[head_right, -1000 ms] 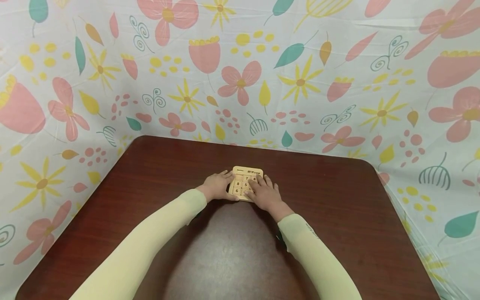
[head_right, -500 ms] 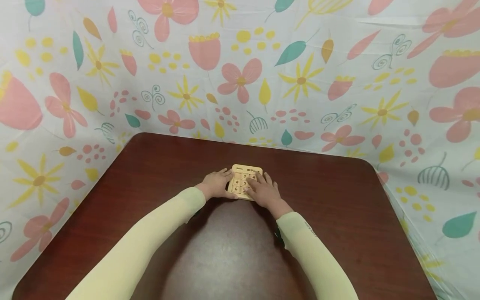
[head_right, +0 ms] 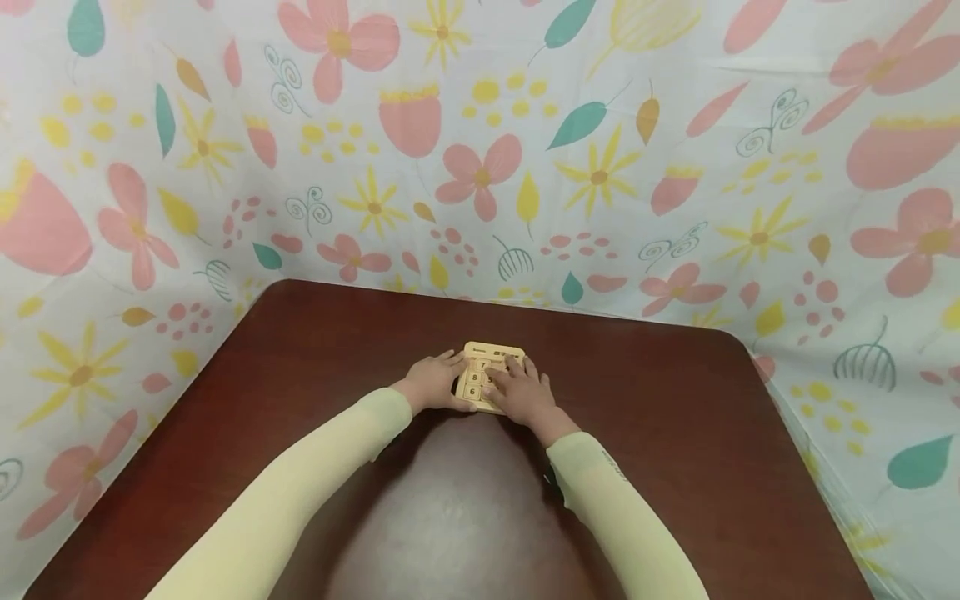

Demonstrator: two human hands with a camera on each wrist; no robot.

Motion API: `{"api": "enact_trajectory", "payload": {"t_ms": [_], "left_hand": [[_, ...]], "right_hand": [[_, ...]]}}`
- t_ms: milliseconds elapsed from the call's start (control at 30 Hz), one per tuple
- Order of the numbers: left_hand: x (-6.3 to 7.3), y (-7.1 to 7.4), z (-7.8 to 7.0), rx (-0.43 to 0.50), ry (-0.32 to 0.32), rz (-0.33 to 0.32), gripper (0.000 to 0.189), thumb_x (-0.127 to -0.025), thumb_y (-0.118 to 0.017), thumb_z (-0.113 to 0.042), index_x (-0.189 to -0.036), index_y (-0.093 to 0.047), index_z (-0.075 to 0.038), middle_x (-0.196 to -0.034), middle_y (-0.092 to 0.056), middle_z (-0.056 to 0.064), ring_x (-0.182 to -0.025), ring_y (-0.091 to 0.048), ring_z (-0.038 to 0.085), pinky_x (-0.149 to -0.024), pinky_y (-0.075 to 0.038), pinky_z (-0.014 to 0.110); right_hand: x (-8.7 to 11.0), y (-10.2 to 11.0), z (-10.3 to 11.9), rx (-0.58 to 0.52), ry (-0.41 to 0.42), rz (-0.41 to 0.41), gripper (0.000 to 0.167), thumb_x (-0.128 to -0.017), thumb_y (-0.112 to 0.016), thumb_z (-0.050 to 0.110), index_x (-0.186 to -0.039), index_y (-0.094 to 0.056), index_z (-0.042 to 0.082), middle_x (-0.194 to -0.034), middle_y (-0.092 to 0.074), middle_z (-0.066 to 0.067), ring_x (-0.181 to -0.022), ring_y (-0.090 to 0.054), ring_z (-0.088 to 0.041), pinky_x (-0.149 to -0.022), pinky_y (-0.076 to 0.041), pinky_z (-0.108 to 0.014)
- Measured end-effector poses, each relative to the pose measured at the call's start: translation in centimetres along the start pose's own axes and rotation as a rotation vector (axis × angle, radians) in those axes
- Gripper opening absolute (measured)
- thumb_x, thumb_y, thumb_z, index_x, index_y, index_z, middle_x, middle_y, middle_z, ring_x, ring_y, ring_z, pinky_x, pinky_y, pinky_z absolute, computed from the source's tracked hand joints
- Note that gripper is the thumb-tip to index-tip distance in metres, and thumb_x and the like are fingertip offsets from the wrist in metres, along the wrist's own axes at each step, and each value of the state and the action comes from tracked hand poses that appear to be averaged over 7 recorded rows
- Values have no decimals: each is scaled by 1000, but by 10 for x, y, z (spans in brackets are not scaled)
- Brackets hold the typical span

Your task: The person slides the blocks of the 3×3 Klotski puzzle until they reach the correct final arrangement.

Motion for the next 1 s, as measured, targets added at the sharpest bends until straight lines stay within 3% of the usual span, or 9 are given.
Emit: {"api": "enact_trajectory", "payload": {"t_ms": [200,400,500,600,700,800,1000], "left_hand": [[0,-10,-4,1,-28,-5,98,-87,-64,-73,-162,-32,-18,-170,-30,0,-159,-28,21,-125,-36,43],[19,-29,16,31,46,-60,97,-86,-66,-72,-160,-38,-17,-168,-36,0,-157,-32,22,-122,-40,43],[33,-42,22,71,67,-95,97,-84,-69,-72,-158,-42,-15,-165,-41,2,-155,-36,23,-120,-43,44],[46,-57,19,108,78,-93,97,-83,-71,-71,-156,-45,-13,-163,-45,3,-154,-40,24,-118,-45,45],[53,-60,22,89,95,-98,97,-82,-72,-71,-155,-47,-14,-161,-47,3,-152,-42,24,-117,-46,44],[51,-55,26,72,101,-119,96,-82,-72,-71,-155,-47,-14,-161,-48,3,-152,-43,23,-117,-47,44],[32,-43,23,90,69,-120,98,-83,-69,-73,-158,-43,-15,-164,-43,3,-154,-39,24,-119,-44,44]], "right_hand": [[4,-5,3,4,-7,-11,54,-109,-43,45,-157,-45,21,-170,-24,-21,-157,-10,-54,-117,-20,-80],[-10,-19,29,64,102,-22,51,-108,-48,43,-152,-52,18,-166,-32,-21,-155,-20,-54,-115,-24,-79],[-10,-29,38,90,142,-44,48,-106,-52,42,-147,-58,18,-163,-38,-21,-152,-26,-54,-113,-28,-79],[-1,-42,42,81,151,-9,48,-105,-54,42,-146,-59,18,-163,-40,-20,-152,-27,-53,-113,-29,-79],[1,-49,47,45,150,11,50,-105,-54,44,-148,-57,19,-164,-38,-18,-154,-25,-51,-114,-27,-79],[-2,-45,50,30,147,-1,51,-105,-54,44,-149,-56,19,-166,-36,-17,-155,-24,-50,-116,-25,-78],[-8,-28,40,51,147,-20,52,-106,-53,42,-151,-52,17,-166,-33,-19,-155,-23,-50,-116,-24,-78]]}}
Point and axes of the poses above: each hand's wrist, its own x-axis away from the middle knuckle, its own y-axis out of the back of the hand, z = x × y, the point moved 5 cm from there along -x, towards the middle knuckle
